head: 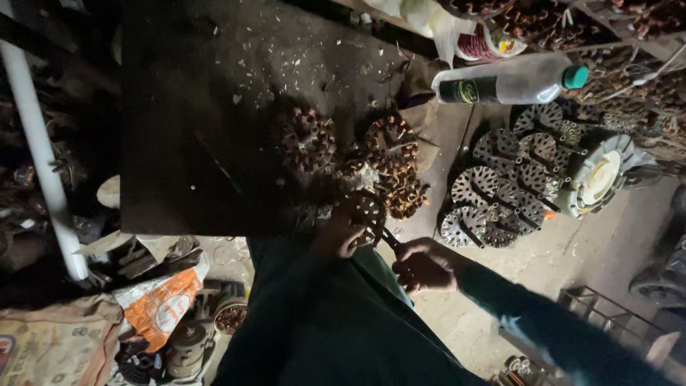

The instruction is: The person uses a screwdriver to pry and adjust copper windings on circular electrical components placed on a workbench. The person repeatedly rotates the components and applies pressure to the windings while the camera shakes significantly.

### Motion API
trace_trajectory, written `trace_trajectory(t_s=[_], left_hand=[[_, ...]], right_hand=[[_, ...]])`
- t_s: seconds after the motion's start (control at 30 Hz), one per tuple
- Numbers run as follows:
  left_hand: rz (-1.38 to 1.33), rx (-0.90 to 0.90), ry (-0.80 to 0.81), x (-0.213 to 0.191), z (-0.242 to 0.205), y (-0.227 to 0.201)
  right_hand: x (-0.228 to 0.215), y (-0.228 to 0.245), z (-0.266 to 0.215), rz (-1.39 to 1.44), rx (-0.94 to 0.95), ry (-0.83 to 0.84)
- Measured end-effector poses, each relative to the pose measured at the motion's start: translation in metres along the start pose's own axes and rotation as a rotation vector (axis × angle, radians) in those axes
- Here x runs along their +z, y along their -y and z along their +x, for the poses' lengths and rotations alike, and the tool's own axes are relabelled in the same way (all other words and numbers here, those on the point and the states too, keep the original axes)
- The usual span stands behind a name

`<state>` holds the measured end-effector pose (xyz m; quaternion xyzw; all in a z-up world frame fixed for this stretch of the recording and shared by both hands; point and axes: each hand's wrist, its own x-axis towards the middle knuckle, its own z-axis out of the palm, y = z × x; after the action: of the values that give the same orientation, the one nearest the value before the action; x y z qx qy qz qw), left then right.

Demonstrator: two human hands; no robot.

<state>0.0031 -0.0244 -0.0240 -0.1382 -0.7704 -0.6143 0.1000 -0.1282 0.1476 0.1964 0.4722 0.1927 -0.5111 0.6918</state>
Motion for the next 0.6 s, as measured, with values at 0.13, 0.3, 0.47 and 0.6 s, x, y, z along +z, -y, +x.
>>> trace_trajectory(t_s=[0.13,0.3,0.47,0.6], left_hand=[[0.044,-0.004,-0.083,0.016,0.000,-0.003],[-0.929,-0.745,-0.057,0.045,-0.007,0.006],[-1.018,-0.710,-0.050,0.067,-0.023,0.018],[-0.204,-0.306,0.150,0.035,-0.017,0.014]], right_hand=[[0.009,0.000,0.004,-0.412,0.075,-0.649],[0.011,-0.021,0.027,-0.714,-0.098,-0.795],[-0.039,-0.032,0.021,-0.725,-0.092,-0.744],[-0.050,-0.036,0.007,-0.155,-0.034,-0.553]])
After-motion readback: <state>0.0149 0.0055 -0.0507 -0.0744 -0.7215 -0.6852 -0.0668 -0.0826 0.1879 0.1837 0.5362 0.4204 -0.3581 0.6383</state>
